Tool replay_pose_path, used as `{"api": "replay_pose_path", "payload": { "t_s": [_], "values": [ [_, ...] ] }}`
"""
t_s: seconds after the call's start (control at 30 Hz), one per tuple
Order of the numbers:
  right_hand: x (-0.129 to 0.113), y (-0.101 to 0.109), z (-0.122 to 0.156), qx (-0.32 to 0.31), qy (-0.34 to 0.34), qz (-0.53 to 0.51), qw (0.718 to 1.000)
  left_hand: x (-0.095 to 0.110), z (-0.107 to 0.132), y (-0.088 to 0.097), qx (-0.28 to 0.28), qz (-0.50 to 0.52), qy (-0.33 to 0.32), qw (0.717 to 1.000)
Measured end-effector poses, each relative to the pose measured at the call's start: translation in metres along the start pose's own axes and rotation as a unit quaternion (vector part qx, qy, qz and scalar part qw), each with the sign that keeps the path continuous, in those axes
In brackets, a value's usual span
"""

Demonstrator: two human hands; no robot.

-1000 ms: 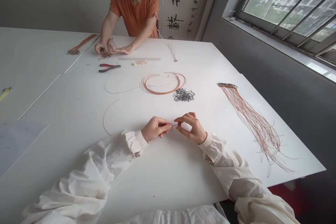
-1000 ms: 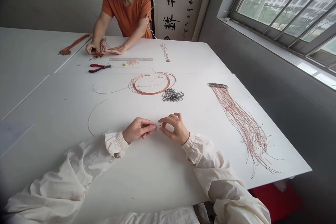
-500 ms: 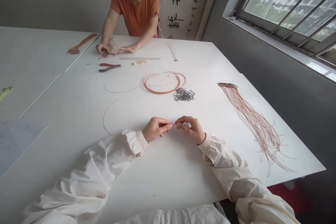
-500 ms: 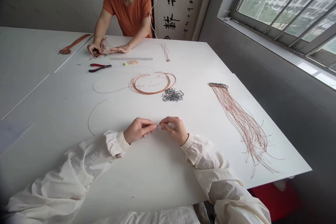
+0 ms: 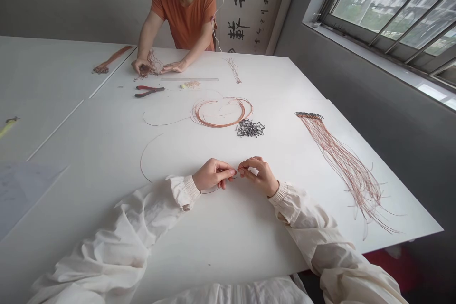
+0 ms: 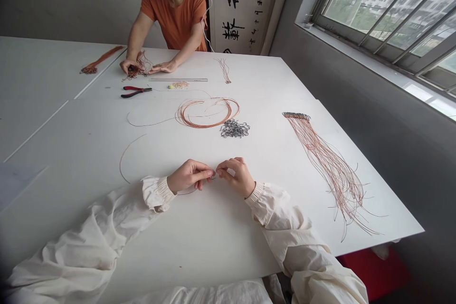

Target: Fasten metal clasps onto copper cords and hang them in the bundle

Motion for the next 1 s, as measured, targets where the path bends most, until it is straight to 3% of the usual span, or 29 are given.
{"api": "replay_pose_path", "payload": {
  "t_s": [0.8,0.9,1.0],
  "values": [
    [0.002,0.004,0.001,0.025,-0.031,-0.018,0.999,0.005,0.003,0.009,0.084,-0.027,-0.037,0.995],
    [0.005,0.006,0.001,0.038,-0.061,-0.094,0.993,0.012,0.007,0.011,0.116,-0.060,-0.071,0.989],
    [0.011,0.002,0.002,0.054,-0.129,-0.268,0.953,0.026,0.016,0.013,0.177,-0.112,-0.130,0.969]
  ]
}}
Point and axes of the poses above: each hand's wrist, its own z-axis away from the middle knuckle, its own y-axis out of the back of the hand, x = y × z, the point moved 7 cm from there along -z, towards the middle knuckle, and after that the axes turned 12 degrees about y, right-handed, at the moved point
